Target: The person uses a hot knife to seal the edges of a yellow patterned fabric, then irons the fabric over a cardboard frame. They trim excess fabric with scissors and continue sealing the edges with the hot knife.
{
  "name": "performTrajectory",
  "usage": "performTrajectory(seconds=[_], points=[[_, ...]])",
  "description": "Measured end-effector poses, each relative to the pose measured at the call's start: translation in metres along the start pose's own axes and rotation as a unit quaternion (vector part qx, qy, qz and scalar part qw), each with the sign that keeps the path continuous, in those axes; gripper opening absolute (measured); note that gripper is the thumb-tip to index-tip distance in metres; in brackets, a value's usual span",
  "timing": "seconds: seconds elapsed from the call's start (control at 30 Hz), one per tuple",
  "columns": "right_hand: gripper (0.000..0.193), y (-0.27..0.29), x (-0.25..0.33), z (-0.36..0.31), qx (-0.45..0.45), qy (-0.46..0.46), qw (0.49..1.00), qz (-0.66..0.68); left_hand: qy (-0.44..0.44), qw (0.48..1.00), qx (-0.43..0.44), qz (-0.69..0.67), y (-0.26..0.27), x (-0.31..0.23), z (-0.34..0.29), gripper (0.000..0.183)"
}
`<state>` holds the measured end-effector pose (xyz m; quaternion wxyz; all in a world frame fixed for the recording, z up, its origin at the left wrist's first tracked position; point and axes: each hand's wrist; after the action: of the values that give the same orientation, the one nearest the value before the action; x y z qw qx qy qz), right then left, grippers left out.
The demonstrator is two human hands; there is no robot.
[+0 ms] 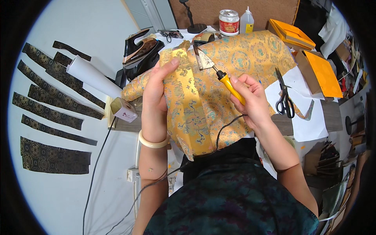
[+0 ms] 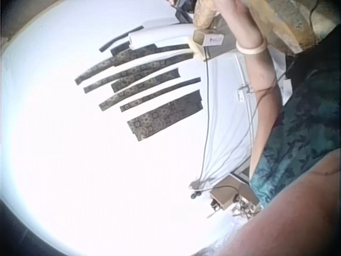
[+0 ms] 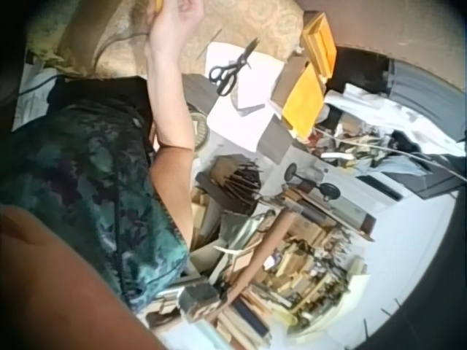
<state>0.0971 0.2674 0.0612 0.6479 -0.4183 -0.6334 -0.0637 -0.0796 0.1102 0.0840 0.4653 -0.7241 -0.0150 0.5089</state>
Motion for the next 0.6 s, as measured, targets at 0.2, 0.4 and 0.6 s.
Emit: performTrajectory(seconds=[0.2, 0.4, 0.6], points=[[0.02, 0.0, -0.007, -0.01, 0.071, 0.036, 0.997, -0.023, -0.034, 0.999, 0.007, 0.028, 0.0, 0.005, -0.006, 0.036], [0.02, 0.0, -0.016, -0.015, 0.084, 0.044, 0.994, -0.046, -0.047, 0.998, 0.003, 0.035, -0.001, 0.003, -0.011, 0.036], [0.019, 0.012, -0.019, -0.022, 0.053, 0.014, 0.998, -0.013, -0.063, 0.996, -0.048, 0.052, -0.009, 0.007, -0.022, 0.038]])
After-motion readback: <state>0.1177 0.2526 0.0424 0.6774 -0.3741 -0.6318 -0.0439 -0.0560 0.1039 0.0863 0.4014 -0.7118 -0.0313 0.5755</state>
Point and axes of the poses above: each hand's wrist, its own z-axis towards the middle knuckle, its own y-axis out of the back of the hand, x = y × z, and after that the axes turned 9 degrees about -x, right-handed
